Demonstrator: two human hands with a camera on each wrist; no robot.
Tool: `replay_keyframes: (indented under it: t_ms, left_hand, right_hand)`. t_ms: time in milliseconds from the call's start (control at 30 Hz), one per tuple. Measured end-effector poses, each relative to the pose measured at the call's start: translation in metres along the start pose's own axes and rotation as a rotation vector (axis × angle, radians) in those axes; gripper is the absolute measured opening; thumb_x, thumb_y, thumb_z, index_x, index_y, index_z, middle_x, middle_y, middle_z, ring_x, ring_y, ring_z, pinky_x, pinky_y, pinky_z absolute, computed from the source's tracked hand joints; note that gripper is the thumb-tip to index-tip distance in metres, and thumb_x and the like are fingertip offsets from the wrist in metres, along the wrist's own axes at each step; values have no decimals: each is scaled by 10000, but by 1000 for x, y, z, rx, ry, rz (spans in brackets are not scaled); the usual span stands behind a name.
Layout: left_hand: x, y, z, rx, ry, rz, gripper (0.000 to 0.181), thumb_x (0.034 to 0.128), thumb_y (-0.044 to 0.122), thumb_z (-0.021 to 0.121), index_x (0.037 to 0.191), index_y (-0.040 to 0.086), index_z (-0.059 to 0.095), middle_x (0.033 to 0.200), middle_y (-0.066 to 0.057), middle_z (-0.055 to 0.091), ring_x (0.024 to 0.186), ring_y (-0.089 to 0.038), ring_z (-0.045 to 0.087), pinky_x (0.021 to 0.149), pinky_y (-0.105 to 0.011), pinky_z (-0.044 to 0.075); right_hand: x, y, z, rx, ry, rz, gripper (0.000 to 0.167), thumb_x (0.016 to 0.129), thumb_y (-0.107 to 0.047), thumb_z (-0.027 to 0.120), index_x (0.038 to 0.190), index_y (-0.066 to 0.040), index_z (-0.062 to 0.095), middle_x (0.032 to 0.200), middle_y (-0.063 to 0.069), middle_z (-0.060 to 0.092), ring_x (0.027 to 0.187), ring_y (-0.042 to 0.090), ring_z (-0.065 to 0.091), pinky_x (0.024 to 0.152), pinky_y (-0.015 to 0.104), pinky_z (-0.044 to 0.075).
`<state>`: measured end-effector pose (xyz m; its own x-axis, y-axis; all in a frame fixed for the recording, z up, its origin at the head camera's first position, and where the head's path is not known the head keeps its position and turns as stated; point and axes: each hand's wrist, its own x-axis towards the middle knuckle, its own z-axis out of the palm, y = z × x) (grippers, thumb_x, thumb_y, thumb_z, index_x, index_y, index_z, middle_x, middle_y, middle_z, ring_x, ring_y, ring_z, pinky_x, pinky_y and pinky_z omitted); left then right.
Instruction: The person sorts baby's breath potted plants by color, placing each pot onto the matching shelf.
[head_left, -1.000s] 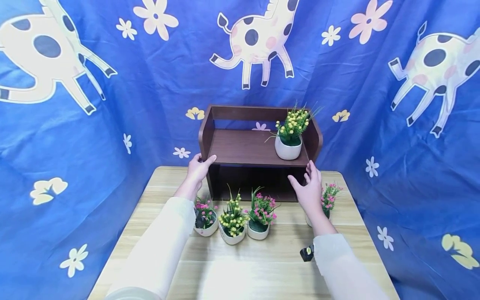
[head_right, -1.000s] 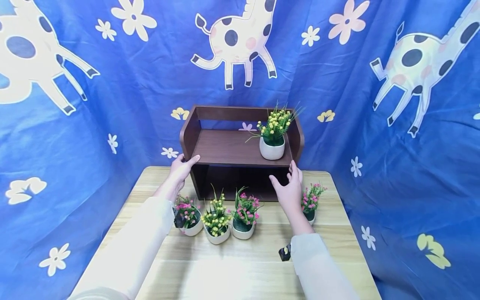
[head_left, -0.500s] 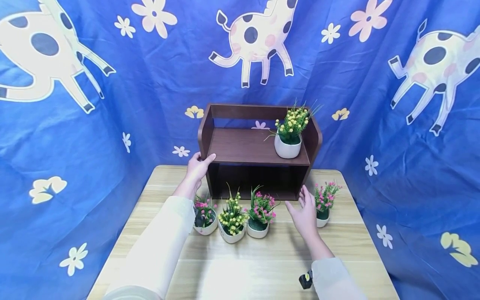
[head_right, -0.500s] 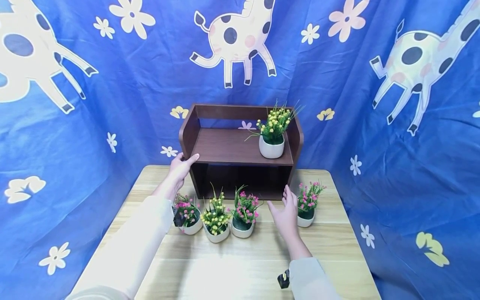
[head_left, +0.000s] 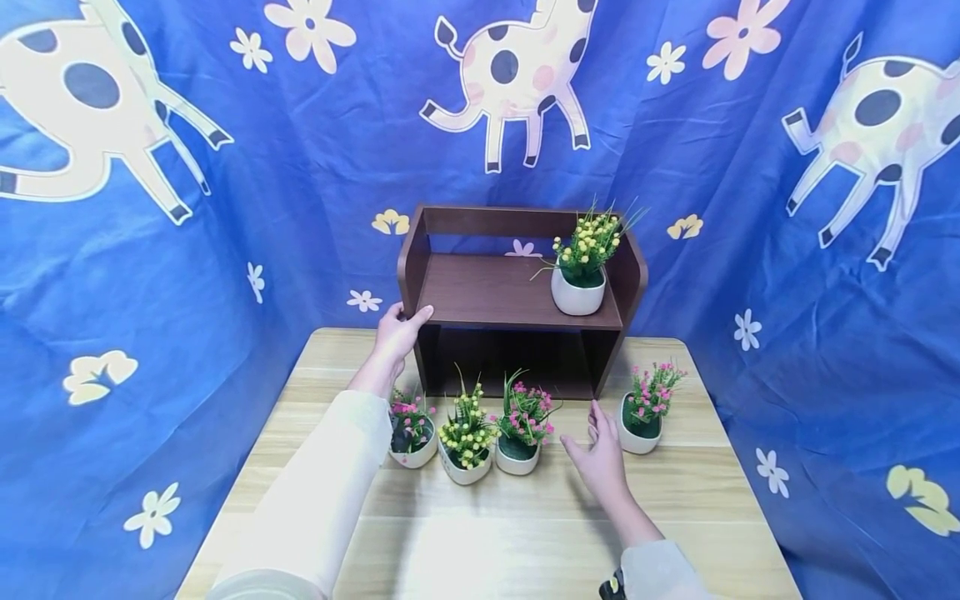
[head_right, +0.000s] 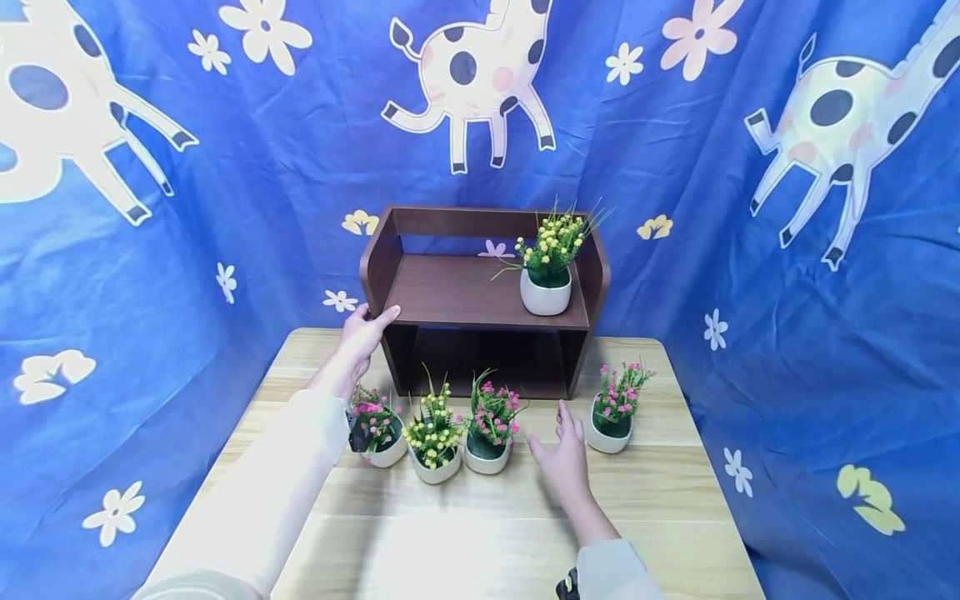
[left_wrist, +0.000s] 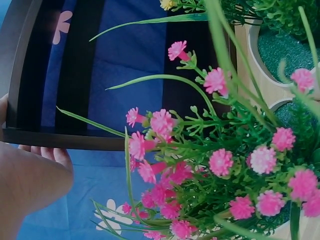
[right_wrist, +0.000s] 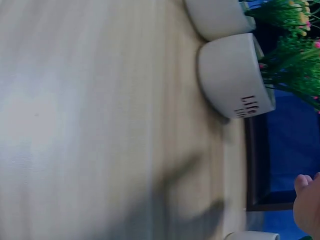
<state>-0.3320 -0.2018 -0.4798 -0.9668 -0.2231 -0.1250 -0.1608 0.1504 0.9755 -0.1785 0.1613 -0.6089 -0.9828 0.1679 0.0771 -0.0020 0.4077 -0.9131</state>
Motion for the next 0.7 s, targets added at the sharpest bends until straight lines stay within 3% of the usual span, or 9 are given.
replay_keyframes:
  t_ms: [367, 700]
  left_hand:
    - [0, 0, 0, -10, -8, 4, 693, 1026, 389, 746, 1564, 37, 487, 1640, -214, 515, 1534, -349, 466, 1334, -480, 346]
    - [1, 0, -1, -1, -5, -6, 715, 1031, 395, 742, 1579, 27, 469, 1655, -216, 497, 1553, -346, 451, 1344, -466, 332]
  right_hand:
    - [-23, 26, 23, -7, -144, 63, 1050, 876, -100, 880, 1687, 46, 230, 1665, 325, 339, 1535, 526, 423, 1276, 533, 364]
    - [-31, 47, 43, -129, -191, 44, 1118, 835, -263, 942, 1689, 7, 274, 1641, 306, 399, 1484, 513, 494, 1275, 596, 384]
